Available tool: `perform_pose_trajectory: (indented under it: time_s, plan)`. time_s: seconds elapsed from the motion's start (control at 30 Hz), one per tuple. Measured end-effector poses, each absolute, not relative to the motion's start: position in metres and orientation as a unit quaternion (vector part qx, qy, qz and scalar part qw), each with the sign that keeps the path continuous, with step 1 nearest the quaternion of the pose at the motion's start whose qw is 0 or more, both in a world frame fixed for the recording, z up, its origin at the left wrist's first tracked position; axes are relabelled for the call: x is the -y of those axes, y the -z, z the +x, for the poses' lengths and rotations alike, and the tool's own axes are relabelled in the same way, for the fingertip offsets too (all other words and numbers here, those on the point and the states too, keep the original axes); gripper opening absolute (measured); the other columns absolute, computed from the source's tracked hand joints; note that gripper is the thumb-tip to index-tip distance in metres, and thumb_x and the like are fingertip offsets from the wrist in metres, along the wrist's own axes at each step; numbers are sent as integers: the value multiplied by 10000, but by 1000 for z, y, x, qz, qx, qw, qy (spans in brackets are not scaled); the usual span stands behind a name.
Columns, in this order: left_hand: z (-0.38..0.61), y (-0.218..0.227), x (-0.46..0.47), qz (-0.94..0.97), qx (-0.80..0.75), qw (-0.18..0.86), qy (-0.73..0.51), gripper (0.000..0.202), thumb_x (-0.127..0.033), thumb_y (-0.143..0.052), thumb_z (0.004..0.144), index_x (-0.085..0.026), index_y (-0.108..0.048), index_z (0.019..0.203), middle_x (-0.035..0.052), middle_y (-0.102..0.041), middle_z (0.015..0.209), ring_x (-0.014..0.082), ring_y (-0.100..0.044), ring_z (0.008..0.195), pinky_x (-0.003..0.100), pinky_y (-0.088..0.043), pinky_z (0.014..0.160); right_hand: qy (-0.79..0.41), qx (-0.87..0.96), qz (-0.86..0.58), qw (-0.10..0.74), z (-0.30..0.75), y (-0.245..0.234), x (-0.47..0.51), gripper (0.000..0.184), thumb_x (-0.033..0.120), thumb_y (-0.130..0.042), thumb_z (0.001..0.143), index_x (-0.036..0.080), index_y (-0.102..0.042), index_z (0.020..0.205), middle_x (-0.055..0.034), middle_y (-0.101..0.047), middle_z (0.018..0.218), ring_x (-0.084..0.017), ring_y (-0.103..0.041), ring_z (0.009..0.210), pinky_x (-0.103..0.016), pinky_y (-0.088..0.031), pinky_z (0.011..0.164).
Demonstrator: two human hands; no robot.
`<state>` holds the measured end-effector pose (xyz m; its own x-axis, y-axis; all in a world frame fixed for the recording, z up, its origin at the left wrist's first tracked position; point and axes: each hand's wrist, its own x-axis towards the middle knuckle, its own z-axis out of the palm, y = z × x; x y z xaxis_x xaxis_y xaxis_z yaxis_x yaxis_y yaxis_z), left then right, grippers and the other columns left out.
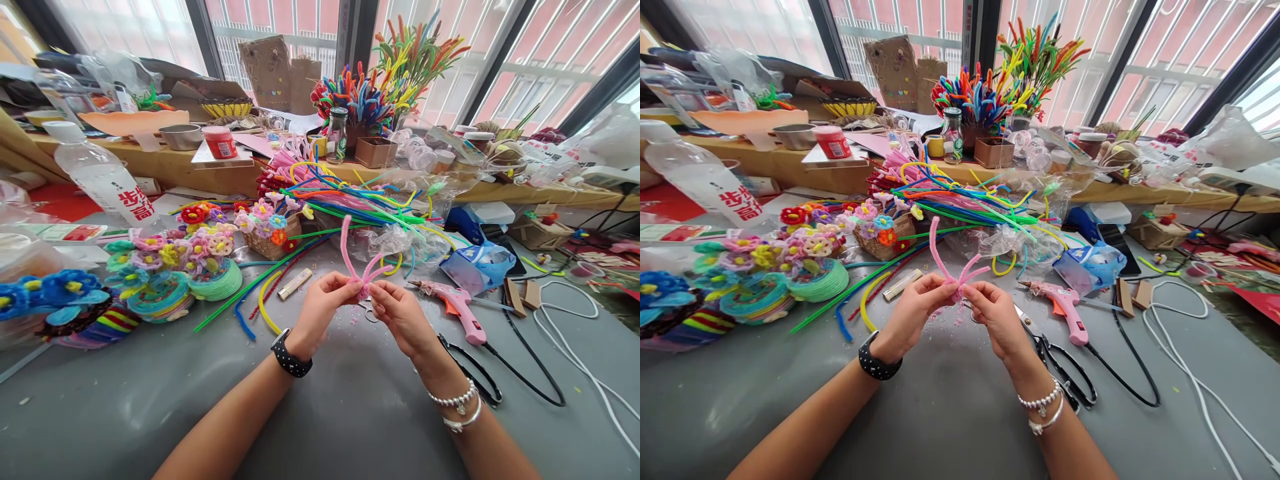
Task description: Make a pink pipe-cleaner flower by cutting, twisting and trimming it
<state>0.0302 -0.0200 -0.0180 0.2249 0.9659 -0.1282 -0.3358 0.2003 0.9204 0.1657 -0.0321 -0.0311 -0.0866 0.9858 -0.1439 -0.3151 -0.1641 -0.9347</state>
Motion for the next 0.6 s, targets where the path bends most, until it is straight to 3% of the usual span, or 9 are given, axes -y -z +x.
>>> perform_pose_trajectory:
  time_s: [0.3, 0.6]
  plan:
    - [28, 18, 19, 360, -367, 719, -468, 160, -257, -685, 612, -142, -574, 625, -35, -571, 614, 64, -526, 593, 201, -417, 634, -650, 387, -400, 517, 163, 36, 31, 189, 323, -674, 641, 165, -571, 656, 75, -377, 511, -43, -273, 444, -205, -186, 429]
    - [27, 17, 20, 401, -326, 760, -395, 155, -263, -633, 691, -145, -538, 726, 1, -587, 751, 88, -557, 712, 240, -444, 717, -579, 395, -435, 565, 166, 36, 31, 176, 328, -674, 642, 171, -602, 677, 52, -474, 562, -57, -331, 482, -204, -246, 451]
